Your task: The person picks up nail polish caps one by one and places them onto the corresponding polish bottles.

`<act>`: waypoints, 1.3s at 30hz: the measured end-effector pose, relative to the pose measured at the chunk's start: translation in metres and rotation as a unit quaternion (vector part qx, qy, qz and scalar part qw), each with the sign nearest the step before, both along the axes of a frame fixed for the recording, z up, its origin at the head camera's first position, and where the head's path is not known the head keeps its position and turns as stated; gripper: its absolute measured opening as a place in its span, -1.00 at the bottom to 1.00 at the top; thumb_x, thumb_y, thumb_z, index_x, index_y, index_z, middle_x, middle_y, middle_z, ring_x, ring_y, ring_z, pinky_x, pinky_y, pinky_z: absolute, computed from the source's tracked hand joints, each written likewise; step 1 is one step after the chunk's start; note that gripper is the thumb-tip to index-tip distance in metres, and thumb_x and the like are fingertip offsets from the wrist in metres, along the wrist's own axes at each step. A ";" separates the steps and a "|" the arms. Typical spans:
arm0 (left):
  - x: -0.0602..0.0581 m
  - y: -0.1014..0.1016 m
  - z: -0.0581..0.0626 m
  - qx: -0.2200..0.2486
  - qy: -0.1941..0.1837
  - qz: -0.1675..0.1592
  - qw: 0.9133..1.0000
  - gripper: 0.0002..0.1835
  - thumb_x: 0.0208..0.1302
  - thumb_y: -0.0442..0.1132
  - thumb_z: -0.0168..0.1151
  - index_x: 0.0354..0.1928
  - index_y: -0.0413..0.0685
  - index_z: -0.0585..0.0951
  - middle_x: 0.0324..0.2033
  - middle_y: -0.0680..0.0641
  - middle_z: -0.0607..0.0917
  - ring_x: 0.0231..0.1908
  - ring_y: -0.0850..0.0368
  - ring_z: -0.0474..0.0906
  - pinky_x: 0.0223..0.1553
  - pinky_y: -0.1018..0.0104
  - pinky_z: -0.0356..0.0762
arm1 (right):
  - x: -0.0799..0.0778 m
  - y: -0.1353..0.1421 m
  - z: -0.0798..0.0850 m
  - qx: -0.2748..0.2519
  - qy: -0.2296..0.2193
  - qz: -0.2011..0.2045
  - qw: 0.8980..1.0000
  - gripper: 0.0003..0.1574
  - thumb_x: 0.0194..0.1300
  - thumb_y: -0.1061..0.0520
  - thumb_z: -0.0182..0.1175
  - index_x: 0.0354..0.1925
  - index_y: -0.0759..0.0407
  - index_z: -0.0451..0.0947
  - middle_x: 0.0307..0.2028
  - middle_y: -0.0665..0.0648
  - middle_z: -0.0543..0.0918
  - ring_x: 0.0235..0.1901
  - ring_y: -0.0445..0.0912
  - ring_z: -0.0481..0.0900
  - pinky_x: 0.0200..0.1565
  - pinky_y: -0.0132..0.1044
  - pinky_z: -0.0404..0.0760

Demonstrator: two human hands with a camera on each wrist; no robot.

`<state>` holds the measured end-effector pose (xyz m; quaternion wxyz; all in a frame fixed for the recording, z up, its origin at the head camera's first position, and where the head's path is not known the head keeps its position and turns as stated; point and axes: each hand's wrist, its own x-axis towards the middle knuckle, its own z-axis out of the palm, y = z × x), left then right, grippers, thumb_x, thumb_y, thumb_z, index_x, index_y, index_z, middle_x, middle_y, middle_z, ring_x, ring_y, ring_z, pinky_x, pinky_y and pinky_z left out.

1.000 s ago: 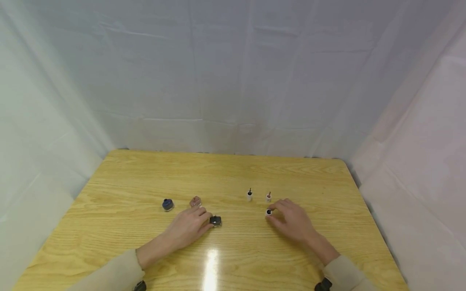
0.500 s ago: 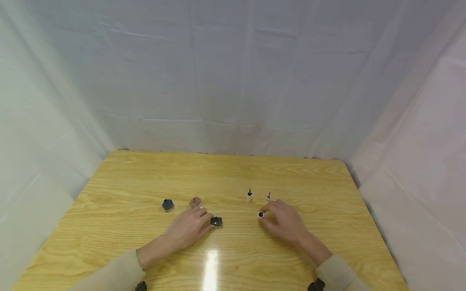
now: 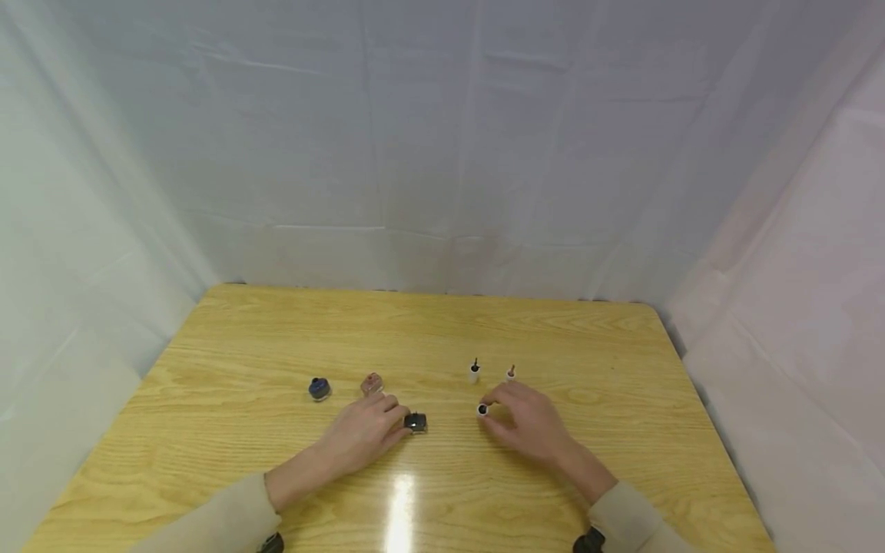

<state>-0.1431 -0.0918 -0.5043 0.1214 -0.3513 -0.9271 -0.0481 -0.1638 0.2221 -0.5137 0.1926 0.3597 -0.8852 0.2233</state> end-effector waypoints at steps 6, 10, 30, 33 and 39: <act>0.001 0.003 0.002 0.000 -0.012 0.000 1.000 -0.71 0.26 0.06 0.25 -0.09 0.07 0.66 -0.27 0.08 0.69 -0.32 0.25 0.56 -0.28 0.44 0.60 | 0.000 -0.007 0.000 0.008 -0.001 0.005 1.000 -0.67 0.08 0.00 0.43 -0.16 -0.06 0.61 -0.24 -0.13 0.69 -0.25 -0.27 0.63 -0.21 -0.34 0.67; 0.000 0.005 0.001 0.001 -0.018 -0.001 1.000 -0.71 0.27 0.06 0.24 -0.11 0.07 0.66 -0.28 0.08 0.69 -0.31 0.25 0.56 -0.30 0.45 0.59 | 0.000 -0.011 0.001 0.005 0.001 0.010 1.000 -0.67 0.06 0.03 0.44 -0.17 -0.03 0.61 -0.25 -0.11 0.70 -0.27 -0.26 0.64 -0.23 -0.33 0.67; 0.002 0.014 0.000 -0.004 -0.005 -0.015 1.000 -0.71 0.31 0.09 0.19 -0.14 0.09 0.66 -0.31 0.09 0.68 -0.30 0.24 0.57 -0.25 0.41 0.60 | 0.003 -0.030 0.001 0.015 -0.016 0.022 1.000 -0.67 0.05 0.00 0.43 -0.17 -0.05 0.61 -0.28 -0.12 0.71 -0.28 -0.27 0.64 -0.24 -0.40 0.65; 0.002 0.015 0.000 -0.004 -0.002 -0.018 1.000 -0.71 0.32 0.10 0.18 -0.14 0.09 0.66 -0.31 0.09 0.68 -0.31 0.24 0.56 -0.25 0.41 0.59 | 0.003 -0.032 0.001 0.012 -0.027 0.025 0.999 -0.69 0.06 0.01 0.43 -0.19 -0.04 0.61 -0.29 -0.12 0.72 -0.29 -0.28 0.65 -0.23 -0.40 0.65; 0.003 0.017 0.000 -0.005 0.002 -0.020 1.000 -0.71 0.32 0.09 0.18 -0.14 0.09 0.66 -0.32 0.08 0.68 -0.31 0.23 0.57 -0.24 0.41 0.59 | 0.003 -0.034 0.002 0.010 -0.035 0.035 0.999 -0.71 0.05 0.02 0.41 -0.21 -0.04 0.61 -0.30 -0.13 0.73 -0.31 -0.29 0.66 -0.25 -0.42 0.65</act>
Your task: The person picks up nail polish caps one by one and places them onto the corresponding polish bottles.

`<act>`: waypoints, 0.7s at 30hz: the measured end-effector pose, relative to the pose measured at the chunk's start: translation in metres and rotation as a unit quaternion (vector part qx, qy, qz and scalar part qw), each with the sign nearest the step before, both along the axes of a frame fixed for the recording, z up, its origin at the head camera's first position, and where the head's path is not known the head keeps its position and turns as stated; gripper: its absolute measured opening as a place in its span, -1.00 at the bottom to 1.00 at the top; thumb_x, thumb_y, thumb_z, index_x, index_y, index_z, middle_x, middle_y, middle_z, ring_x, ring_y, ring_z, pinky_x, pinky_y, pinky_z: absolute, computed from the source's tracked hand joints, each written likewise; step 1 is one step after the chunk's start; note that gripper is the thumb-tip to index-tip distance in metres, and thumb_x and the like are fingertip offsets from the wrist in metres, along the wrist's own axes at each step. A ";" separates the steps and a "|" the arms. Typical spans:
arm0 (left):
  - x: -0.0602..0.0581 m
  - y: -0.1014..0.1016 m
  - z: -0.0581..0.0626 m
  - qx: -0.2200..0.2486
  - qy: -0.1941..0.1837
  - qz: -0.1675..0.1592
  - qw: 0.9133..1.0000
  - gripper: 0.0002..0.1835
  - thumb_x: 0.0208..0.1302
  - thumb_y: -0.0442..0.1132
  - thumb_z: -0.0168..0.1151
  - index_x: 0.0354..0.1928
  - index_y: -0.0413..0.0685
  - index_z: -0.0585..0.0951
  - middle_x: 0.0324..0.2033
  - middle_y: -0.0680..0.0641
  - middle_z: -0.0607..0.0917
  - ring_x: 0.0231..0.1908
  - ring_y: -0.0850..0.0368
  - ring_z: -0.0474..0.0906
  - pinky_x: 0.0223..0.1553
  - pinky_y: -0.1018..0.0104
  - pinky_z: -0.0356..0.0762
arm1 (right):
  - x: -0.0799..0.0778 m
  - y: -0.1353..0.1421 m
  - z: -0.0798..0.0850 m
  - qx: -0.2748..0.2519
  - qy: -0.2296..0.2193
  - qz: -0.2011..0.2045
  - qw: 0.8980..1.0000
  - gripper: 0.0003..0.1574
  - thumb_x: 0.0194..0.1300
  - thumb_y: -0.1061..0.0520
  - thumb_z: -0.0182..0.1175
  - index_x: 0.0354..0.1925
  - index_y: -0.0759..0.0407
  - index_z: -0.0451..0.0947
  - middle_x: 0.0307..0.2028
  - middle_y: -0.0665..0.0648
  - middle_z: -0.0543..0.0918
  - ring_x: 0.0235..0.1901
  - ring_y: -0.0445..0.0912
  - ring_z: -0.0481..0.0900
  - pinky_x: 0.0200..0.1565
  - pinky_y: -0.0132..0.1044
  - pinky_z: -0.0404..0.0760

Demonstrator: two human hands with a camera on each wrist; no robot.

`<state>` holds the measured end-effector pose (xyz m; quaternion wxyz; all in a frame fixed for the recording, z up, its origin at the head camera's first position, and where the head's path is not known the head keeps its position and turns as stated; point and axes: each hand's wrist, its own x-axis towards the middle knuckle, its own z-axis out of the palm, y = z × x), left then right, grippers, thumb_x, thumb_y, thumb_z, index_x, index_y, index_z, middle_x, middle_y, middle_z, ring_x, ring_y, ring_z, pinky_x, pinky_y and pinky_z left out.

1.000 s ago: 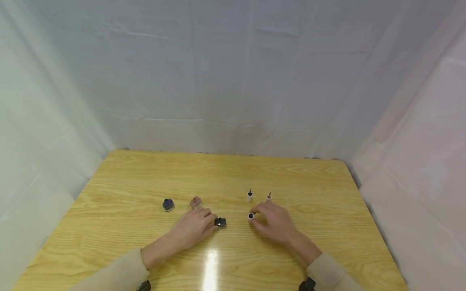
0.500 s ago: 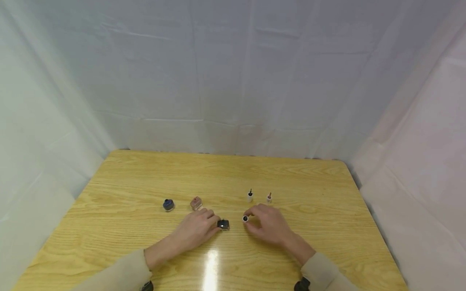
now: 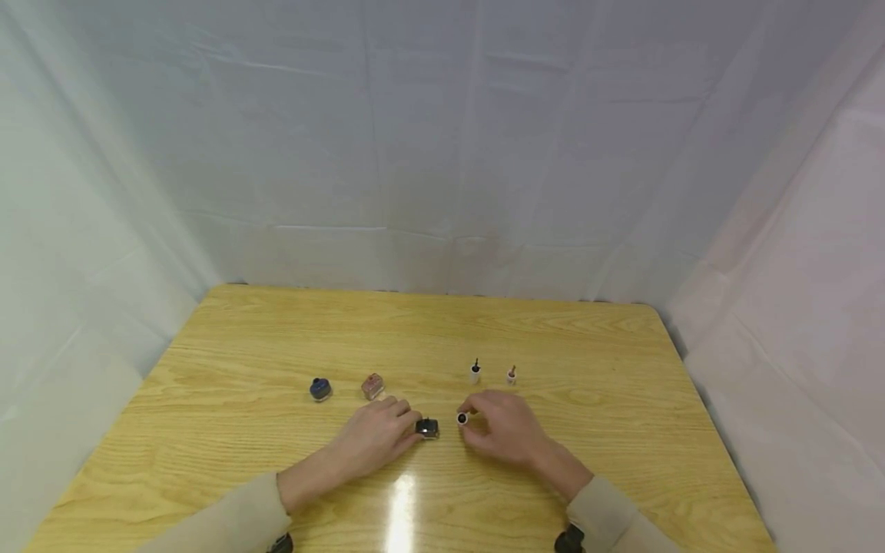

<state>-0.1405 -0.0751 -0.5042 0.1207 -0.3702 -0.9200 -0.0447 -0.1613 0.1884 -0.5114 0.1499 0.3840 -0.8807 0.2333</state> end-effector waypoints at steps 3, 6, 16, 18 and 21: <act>0.000 0.001 0.000 -0.001 -0.001 0.000 1.000 -0.71 0.32 0.09 0.18 -0.14 0.09 0.66 -0.31 0.08 0.68 -0.30 0.23 0.57 -0.25 0.40 0.60 | 0.000 -0.001 0.000 0.004 0.005 0.001 1.000 -0.72 0.05 0.01 0.41 -0.22 -0.05 0.60 -0.33 -0.14 0.73 -0.33 -0.30 0.65 -0.27 -0.44 0.64; 0.000 0.001 -0.001 -0.002 0.002 -0.001 1.000 -0.72 0.31 0.10 0.18 -0.15 0.10 0.66 -0.31 0.09 0.68 -0.31 0.23 0.57 -0.26 0.41 0.59 | -0.001 -0.001 0.001 0.007 0.011 0.003 1.000 -0.72 0.05 0.00 0.41 -0.24 -0.07 0.59 -0.35 -0.14 0.71 -0.36 -0.31 0.63 -0.30 -0.46 0.61; -0.001 0.002 -0.002 -0.007 0.010 -0.004 1.000 -0.71 0.31 0.11 0.18 -0.15 0.11 0.66 -0.32 0.10 0.68 -0.32 0.25 0.57 -0.29 0.42 0.58 | -0.004 -0.001 0.002 0.005 0.036 0.024 0.999 -0.67 0.03 0.03 0.45 -0.20 -0.03 0.60 -0.31 -0.11 0.73 -0.37 -0.27 0.65 -0.33 -0.48 0.61; -0.001 0.002 -0.002 -0.007 0.011 -0.005 1.000 -0.72 0.31 0.11 0.19 -0.16 0.11 0.66 -0.32 0.10 0.68 -0.33 0.25 0.57 -0.30 0.42 0.57 | -0.004 -0.001 0.003 0.005 0.040 0.027 0.999 -0.65 0.02 0.03 0.46 -0.19 -0.03 0.60 -0.30 -0.11 0.73 -0.38 -0.26 0.66 -0.33 -0.48 0.61; -0.001 0.003 -0.002 -0.007 0.009 -0.006 1.000 -0.72 0.31 0.11 0.19 -0.16 0.11 0.66 -0.33 0.11 0.68 -0.33 0.25 0.57 -0.30 0.42 0.57 | -0.004 -0.001 0.005 0.007 0.044 0.033 0.998 -0.64 0.01 0.04 0.47 -0.19 -0.02 0.61 -0.29 -0.10 0.73 -0.37 -0.26 0.66 -0.32 -0.48 0.62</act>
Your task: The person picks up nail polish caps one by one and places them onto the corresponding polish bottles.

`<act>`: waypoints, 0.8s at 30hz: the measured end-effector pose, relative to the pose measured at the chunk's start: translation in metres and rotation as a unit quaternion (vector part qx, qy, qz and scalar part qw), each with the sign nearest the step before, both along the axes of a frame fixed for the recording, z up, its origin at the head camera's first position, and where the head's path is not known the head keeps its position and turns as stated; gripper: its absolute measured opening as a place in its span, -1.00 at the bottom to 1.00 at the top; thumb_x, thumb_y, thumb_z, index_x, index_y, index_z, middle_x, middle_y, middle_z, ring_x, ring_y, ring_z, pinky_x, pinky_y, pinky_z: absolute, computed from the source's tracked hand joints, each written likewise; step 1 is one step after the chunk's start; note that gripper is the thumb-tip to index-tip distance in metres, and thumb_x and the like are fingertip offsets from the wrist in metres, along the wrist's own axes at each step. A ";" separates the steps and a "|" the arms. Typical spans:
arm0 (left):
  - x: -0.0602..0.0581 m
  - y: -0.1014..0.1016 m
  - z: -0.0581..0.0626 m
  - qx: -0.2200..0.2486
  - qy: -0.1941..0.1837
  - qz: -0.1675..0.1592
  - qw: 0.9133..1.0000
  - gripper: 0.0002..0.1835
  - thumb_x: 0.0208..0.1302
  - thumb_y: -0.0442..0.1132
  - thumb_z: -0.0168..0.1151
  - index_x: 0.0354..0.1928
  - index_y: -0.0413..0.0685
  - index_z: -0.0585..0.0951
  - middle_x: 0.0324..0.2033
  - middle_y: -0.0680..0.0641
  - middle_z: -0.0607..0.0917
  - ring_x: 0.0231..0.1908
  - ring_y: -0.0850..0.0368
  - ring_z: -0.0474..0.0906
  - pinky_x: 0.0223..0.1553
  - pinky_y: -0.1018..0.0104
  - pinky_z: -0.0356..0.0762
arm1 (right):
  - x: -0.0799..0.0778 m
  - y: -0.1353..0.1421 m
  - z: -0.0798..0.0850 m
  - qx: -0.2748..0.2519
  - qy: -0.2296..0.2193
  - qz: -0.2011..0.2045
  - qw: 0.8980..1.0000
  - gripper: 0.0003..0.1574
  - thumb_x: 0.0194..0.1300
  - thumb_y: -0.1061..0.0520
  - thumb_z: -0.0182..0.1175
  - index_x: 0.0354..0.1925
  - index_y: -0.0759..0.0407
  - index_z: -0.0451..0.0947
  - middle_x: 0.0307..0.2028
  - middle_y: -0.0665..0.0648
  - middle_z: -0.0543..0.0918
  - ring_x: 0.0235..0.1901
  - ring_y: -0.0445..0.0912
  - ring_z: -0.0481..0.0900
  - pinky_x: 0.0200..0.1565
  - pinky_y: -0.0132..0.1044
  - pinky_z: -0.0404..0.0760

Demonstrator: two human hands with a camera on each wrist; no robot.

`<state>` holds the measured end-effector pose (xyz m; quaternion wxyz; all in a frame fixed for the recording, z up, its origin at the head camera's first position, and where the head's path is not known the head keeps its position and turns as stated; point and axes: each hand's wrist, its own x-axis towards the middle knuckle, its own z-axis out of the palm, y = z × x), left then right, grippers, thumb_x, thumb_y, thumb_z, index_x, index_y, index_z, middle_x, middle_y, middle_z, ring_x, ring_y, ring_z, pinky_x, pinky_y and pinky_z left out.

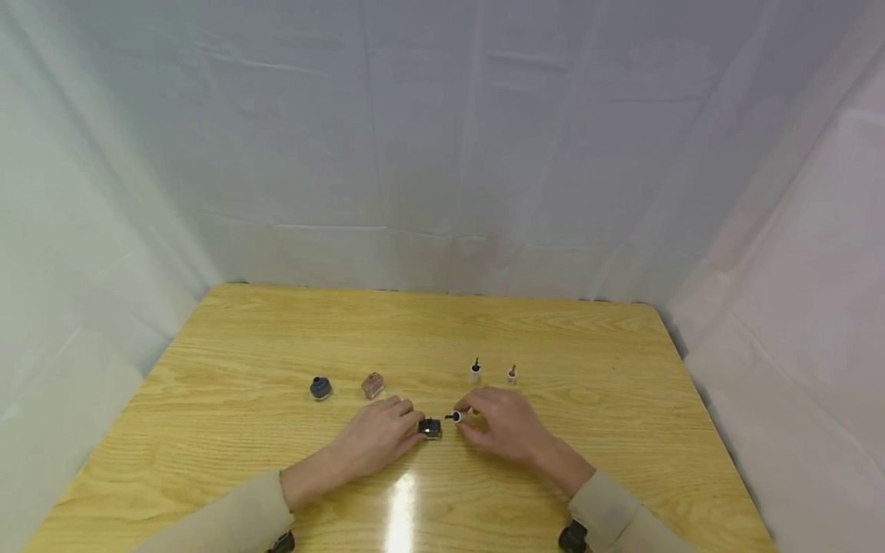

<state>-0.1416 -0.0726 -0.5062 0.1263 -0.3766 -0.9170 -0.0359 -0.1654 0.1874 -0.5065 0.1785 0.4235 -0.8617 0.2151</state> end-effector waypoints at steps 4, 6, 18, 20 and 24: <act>0.000 0.000 0.000 0.001 -0.002 0.001 1.000 -0.71 0.31 0.11 0.18 -0.15 0.11 0.66 -0.32 0.10 0.68 -0.32 0.25 0.57 -0.30 0.43 0.58 | 0.001 0.001 0.003 0.008 0.006 0.002 1.000 -0.65 0.02 0.02 0.47 -0.19 -0.03 0.62 -0.27 -0.10 0.72 -0.35 -0.26 0.66 -0.31 -0.47 0.62; 0.000 0.000 0.000 0.002 -0.003 0.002 1.000 -0.71 0.31 0.11 0.18 -0.15 0.11 0.66 -0.31 0.10 0.68 -0.32 0.25 0.57 -0.30 0.43 0.58 | 0.001 0.001 0.005 0.012 0.006 0.002 1.000 -0.66 0.03 0.01 0.46 -0.19 -0.03 0.63 -0.27 -0.11 0.72 -0.34 -0.27 0.66 -0.31 -0.47 0.62; 0.000 0.000 0.000 0.009 -0.001 0.002 1.000 -0.72 0.30 0.10 0.20 -0.15 0.11 0.67 -0.32 0.10 0.68 -0.34 0.26 0.57 -0.32 0.45 0.57 | 0.001 0.004 0.016 0.042 0.021 0.001 0.999 -0.66 0.00 0.01 0.48 -0.19 -0.08 0.65 -0.27 -0.15 0.66 -0.27 -0.29 0.62 -0.29 -0.44 0.64; 0.000 0.000 0.000 0.010 0.002 0.000 1.000 -0.72 0.29 0.10 0.21 -0.16 0.10 0.67 -0.33 0.10 0.68 -0.35 0.26 0.56 -0.33 0.45 0.56 | 0.001 0.005 0.017 0.044 0.023 0.000 0.999 -0.66 -0.01 0.01 0.48 -0.20 -0.10 0.65 -0.28 -0.16 0.65 -0.29 -0.30 0.61 -0.32 -0.46 0.62; 0.000 0.000 0.000 0.013 0.001 -0.001 1.000 -0.72 0.29 0.10 0.21 -0.17 0.09 0.67 -0.34 0.09 0.68 -0.35 0.25 0.56 -0.34 0.44 0.57 | 0.002 0.006 0.019 0.044 0.028 0.001 0.999 -0.65 -0.03 0.02 0.49 -0.20 -0.10 0.66 -0.30 -0.15 0.63 -0.34 -0.31 0.56 -0.38 -0.49 0.56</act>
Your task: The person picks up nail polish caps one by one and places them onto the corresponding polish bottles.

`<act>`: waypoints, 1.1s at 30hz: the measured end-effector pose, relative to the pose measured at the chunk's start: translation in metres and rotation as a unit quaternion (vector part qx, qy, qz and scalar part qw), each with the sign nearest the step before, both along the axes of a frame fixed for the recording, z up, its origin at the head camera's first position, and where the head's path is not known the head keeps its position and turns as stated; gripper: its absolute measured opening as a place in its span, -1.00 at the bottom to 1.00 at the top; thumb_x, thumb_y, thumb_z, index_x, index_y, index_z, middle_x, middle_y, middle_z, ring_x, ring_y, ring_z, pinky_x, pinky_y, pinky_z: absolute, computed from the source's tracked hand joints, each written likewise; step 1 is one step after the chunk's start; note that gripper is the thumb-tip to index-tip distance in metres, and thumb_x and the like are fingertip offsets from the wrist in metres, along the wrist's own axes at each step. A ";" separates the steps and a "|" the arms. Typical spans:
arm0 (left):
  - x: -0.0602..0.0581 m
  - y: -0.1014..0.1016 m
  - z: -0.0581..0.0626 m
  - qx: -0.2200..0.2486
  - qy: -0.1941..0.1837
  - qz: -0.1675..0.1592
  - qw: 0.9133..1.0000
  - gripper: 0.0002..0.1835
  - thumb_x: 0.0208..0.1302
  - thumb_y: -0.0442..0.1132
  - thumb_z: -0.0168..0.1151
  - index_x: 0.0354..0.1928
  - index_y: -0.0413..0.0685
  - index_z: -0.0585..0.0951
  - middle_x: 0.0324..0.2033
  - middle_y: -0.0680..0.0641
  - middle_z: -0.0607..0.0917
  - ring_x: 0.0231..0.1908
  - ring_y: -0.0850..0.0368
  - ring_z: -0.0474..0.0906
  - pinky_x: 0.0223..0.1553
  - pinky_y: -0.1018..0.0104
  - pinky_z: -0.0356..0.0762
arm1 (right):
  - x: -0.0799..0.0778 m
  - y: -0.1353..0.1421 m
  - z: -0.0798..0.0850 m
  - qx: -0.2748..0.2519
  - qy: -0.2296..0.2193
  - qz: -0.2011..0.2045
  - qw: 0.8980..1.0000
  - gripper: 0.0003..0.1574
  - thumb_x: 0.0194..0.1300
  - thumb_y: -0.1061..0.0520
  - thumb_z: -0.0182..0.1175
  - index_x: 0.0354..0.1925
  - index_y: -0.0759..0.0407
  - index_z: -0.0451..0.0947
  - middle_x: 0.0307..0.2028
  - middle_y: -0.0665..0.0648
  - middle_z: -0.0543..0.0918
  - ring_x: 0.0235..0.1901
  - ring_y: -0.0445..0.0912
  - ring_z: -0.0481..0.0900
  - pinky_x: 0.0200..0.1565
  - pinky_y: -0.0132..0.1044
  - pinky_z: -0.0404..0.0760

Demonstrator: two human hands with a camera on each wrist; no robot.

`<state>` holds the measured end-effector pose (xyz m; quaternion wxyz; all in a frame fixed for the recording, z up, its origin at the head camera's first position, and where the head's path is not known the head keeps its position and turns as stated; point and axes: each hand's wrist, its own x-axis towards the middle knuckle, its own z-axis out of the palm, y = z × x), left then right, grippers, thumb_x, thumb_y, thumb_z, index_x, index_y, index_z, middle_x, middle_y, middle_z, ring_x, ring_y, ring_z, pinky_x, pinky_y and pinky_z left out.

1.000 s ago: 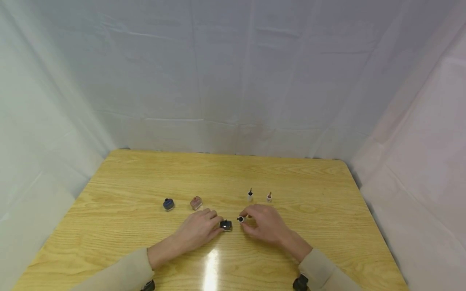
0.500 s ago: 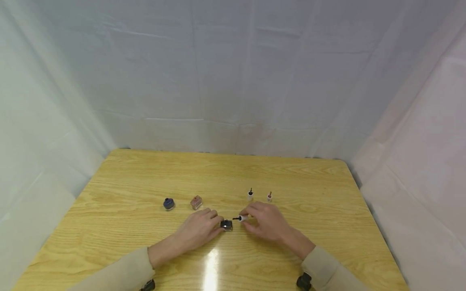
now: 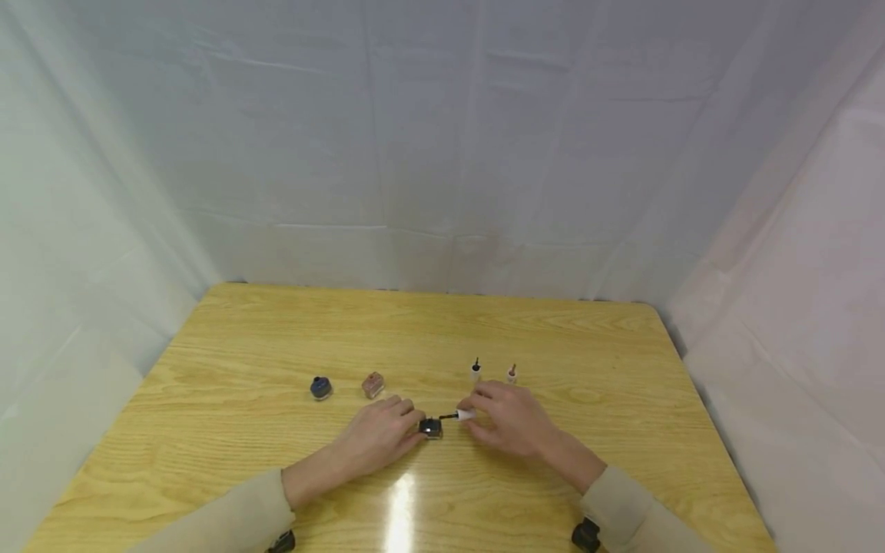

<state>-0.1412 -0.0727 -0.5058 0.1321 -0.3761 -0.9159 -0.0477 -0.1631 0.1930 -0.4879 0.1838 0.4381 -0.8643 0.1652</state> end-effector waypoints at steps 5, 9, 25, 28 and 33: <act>0.000 0.000 -0.001 0.005 -0.011 -0.001 1.000 -0.71 0.30 0.10 0.19 -0.19 0.07 0.66 -0.36 0.10 0.68 -0.37 0.25 0.55 -0.35 0.43 0.55 | 0.001 0.000 0.001 0.008 -0.003 -0.001 1.000 -0.66 -0.01 0.01 0.49 -0.19 -0.11 0.67 -0.30 -0.15 0.62 -0.36 -0.32 0.53 -0.40 -0.52 0.52; -0.001 0.000 -0.002 0.007 -0.027 0.002 1.000 -0.69 0.31 0.13 0.17 -0.21 0.07 0.65 -0.39 0.12 0.65 -0.42 0.28 0.48 -0.42 0.48 0.46 | 0.002 0.000 0.001 0.016 -0.006 -0.002 1.000 -0.66 0.01 0.00 0.47 -0.17 -0.11 0.68 -0.29 -0.15 0.61 -0.36 -0.34 0.51 -0.40 -0.54 0.51; -0.004 0.000 -0.005 0.018 -0.053 0.009 0.998 -0.65 0.28 0.19 0.17 -0.15 0.12 0.67 -0.35 0.14 0.67 -0.41 0.31 0.44 -0.41 0.53 0.42 | 0.003 -0.002 0.004 0.012 0.010 0.007 1.000 -0.65 0.00 0.01 0.48 -0.17 -0.08 0.70 -0.31 -0.13 0.59 -0.41 -0.34 0.47 -0.44 -0.56 0.46; -0.004 -0.001 -0.006 0.021 -0.054 0.008 0.998 -0.65 0.28 0.19 0.17 -0.16 0.12 0.67 -0.35 0.14 0.66 -0.41 0.31 0.45 -0.41 0.53 0.43 | 0.003 -0.002 0.006 0.014 0.009 0.007 1.000 -0.64 0.00 0.01 0.48 -0.16 -0.07 0.70 -0.31 -0.12 0.59 -0.41 -0.33 0.46 -0.45 -0.56 0.45; -0.004 -0.001 -0.005 0.026 -0.050 0.005 0.998 -0.65 0.29 0.19 0.17 -0.15 0.12 0.68 -0.35 0.14 0.67 -0.41 0.31 0.45 -0.41 0.54 0.43 | 0.003 -0.002 0.008 0.018 0.007 0.005 1.000 -0.64 0.00 0.02 0.48 -0.15 -0.08 0.70 -0.31 -0.11 0.58 -0.41 -0.33 0.46 -0.46 -0.55 0.44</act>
